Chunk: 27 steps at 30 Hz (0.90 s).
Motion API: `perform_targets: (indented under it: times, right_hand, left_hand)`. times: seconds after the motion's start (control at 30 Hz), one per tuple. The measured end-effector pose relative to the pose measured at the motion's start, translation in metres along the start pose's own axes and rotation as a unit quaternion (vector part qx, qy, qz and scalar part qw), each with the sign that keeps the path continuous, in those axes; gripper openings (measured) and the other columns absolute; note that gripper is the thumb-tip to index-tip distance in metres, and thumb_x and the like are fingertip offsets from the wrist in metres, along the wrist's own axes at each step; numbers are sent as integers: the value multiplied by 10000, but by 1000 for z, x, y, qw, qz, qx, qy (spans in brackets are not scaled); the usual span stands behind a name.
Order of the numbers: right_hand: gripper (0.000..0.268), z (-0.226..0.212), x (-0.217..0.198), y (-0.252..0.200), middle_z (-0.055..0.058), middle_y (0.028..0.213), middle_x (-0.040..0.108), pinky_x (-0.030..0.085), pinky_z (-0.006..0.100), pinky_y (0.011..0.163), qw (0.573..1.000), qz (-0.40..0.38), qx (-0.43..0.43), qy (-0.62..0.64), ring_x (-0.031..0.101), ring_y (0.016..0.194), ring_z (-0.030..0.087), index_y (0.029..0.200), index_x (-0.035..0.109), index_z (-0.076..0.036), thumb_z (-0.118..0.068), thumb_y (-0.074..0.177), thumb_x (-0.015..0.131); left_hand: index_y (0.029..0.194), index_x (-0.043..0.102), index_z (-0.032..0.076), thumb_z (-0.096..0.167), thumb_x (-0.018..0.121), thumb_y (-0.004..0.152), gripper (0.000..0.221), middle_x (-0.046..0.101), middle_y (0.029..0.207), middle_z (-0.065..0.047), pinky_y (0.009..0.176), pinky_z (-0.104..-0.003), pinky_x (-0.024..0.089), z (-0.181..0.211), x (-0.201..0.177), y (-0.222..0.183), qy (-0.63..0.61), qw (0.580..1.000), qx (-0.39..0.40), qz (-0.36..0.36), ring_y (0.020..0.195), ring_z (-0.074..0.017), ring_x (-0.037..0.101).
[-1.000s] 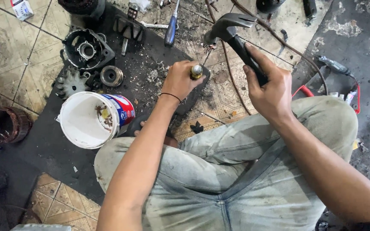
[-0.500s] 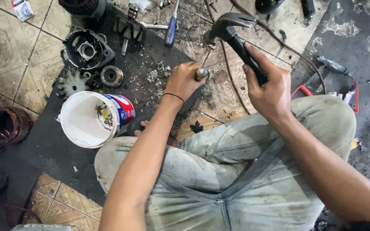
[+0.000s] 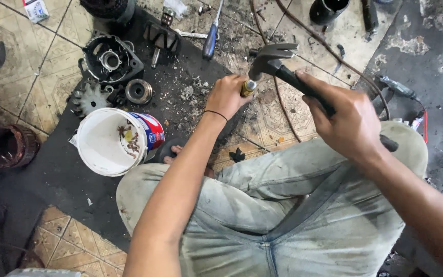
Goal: Hammering a small component using a punch and a hammer on a floor-level workbench.
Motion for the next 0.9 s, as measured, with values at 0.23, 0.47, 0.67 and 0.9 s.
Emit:
perform_targets:
  times: [0.23,0.47,0.67,0.9]
  right_hand:
    - [498,-30,-27,-8,233,1028,770,391,311,505,982,139,-109,60,512,582,183,1455,637,150,219,962,661]
    - [473,-46,-34,-4,387,1375,660,576,409,866,976,155,-127,82,736,1065,403,1407,602,214,264,937,603]
    - [511,-18,13,9,143,790,742,416,271,323,996,27,-89,-12,564,448,165,1435,637,59,135,929,646]
    - [272,-13,0,-15,267,1006,760,570,490,751,972,188,-134,-44,737,906,466,1277,768,27,47,1009,724]
  left_hand:
    - [1162,745,72,134,905,674,517,758,1154,-156,803,-351,631,7,-12,3,-31,999,-15,-16,837,-266,755]
    - [966,751,99,114,892,677,321,774,1010,-76,804,-345,611,13,-16,6,-55,998,12,11,780,-228,724]
    - [1157,761,98,135,873,720,452,711,1270,-162,810,-353,637,8,7,8,-14,999,-14,-30,874,-278,755]
    - [1062,764,196,452,871,745,422,768,1049,-47,876,-423,629,-22,25,15,-31,997,-76,-8,1011,-298,734]
Point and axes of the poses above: each hand's wrist, its own y-axis towards the middle knuckle, its own x-axis out of the palm, z = x × y, the point moved 9 cm from there along y, towards the middle knuckle
